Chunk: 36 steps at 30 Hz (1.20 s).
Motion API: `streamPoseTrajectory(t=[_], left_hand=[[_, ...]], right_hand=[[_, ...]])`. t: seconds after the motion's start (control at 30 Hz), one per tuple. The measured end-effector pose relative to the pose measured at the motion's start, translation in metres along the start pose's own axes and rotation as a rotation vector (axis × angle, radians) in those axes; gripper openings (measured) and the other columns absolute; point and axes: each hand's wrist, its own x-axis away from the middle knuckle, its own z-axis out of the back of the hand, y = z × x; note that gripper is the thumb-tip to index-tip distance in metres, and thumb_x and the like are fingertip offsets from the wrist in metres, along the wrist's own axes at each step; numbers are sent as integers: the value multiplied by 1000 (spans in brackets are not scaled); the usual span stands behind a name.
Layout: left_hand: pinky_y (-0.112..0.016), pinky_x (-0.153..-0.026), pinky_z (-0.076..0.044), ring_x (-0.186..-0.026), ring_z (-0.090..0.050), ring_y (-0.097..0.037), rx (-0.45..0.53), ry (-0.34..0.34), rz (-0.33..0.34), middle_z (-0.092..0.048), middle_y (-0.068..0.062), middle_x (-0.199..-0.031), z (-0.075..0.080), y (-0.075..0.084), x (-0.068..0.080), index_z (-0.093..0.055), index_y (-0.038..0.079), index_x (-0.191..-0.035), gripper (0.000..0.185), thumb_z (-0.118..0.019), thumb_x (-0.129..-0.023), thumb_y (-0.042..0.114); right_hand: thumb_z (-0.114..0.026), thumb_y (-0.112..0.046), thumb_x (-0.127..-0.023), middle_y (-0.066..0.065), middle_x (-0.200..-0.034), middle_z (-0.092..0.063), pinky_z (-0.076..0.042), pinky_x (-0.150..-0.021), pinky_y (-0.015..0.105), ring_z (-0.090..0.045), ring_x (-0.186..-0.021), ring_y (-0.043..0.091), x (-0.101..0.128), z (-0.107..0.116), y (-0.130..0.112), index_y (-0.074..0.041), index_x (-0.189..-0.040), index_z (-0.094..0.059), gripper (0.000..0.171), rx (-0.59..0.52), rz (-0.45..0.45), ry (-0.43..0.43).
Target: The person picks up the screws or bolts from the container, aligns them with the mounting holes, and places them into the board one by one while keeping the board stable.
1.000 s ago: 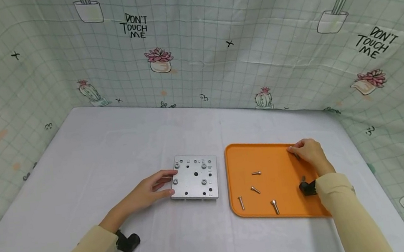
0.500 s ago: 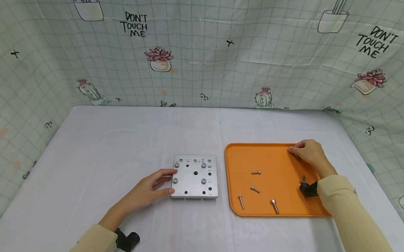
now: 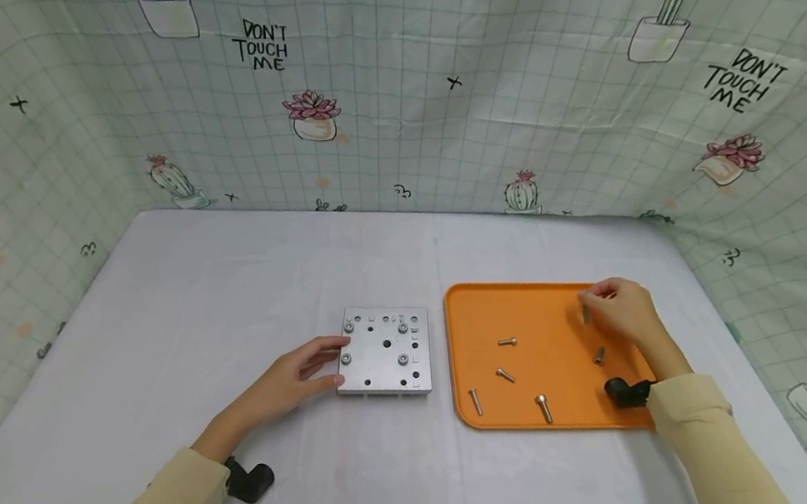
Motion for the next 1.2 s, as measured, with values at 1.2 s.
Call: streamPoseTrajectory(t=[1.2], left_hand=[[-45, -111, -34, -128, -45, -33, -29, 34, 9, -44, -13, -142, -2, 1, 1, -48, 9, -134, 54, -68, -86, 21]], right_hand=[[-68, -24, -86, 4, -97, -58, -46, -77, 33, -51, -88, 21, 67, -57, -138, -11, -94, -65, 16, -197, 406, 18]])
